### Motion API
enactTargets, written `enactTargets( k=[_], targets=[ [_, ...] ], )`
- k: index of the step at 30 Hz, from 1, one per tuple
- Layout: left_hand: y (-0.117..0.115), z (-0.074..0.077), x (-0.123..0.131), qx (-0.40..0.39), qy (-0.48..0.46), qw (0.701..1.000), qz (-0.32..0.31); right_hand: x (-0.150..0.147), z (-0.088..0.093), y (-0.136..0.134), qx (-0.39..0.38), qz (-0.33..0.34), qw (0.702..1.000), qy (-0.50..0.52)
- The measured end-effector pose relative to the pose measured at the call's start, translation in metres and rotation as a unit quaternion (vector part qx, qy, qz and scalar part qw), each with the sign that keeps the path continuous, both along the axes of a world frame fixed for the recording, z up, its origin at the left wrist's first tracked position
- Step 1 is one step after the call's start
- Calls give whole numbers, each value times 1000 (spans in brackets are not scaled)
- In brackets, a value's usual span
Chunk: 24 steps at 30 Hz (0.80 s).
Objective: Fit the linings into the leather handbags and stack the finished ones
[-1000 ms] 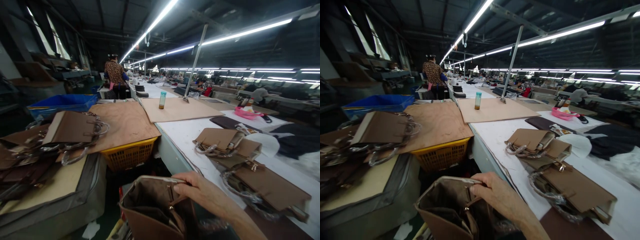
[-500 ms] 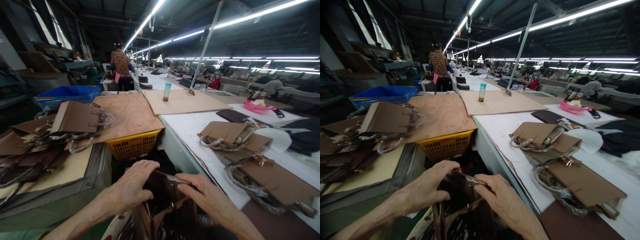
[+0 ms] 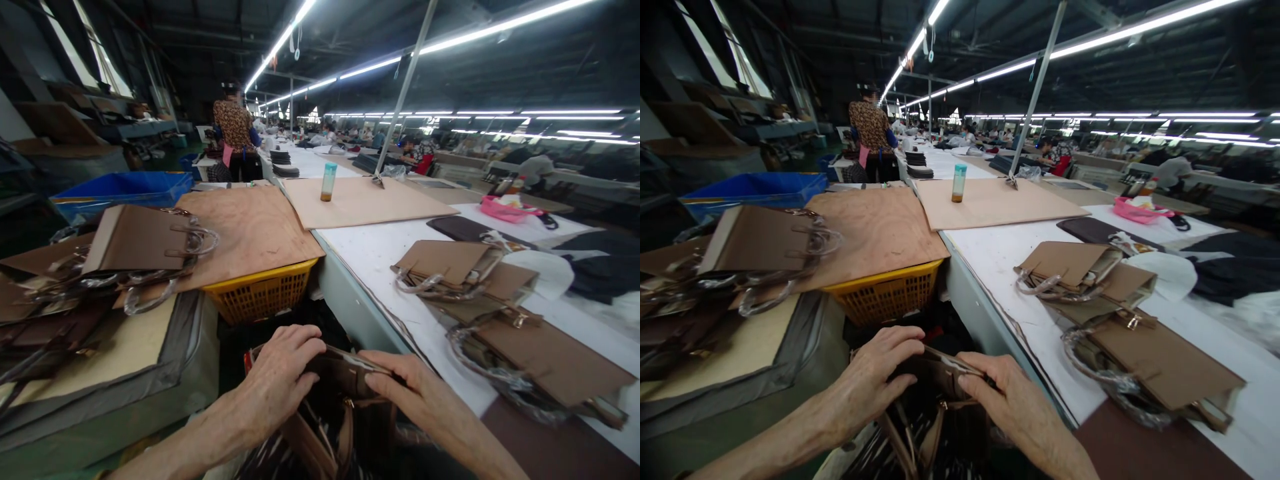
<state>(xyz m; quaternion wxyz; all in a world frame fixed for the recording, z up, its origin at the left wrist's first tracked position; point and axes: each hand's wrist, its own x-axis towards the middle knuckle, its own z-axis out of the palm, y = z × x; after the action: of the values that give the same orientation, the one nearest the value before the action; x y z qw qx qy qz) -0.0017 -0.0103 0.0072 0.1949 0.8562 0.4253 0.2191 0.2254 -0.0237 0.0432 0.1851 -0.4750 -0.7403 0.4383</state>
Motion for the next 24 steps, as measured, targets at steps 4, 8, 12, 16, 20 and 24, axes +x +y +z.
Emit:
enactTargets(
  k=[4, 8, 12, 16, 20, 24],
  targets=[
    [4, 0, 11, 19, -6, 1000, -10, 0, -2, -3, -3, -14, 1000, 6],
    [1, -6, 20, 54, -46, 997, -5, 2, -2, -6, -20, -25, 999, 17],
    [-7, -8, 24, 125, -86, 988, 1, 5, -4, -5, -61, -20, 995, 75],
    [-13, -9, 25, 143, -84, 985, -52, 5, -13, -2, -76, -44, 991, 106],
    [-14, -10, 25, 117, -44, 988, -91, 3, -20, -2, -94, -58, 985, 133],
    [-15, -9, 23, 65, 14, 994, -82, 2, -20, -4, -119, -47, 976, 177]
  ],
)
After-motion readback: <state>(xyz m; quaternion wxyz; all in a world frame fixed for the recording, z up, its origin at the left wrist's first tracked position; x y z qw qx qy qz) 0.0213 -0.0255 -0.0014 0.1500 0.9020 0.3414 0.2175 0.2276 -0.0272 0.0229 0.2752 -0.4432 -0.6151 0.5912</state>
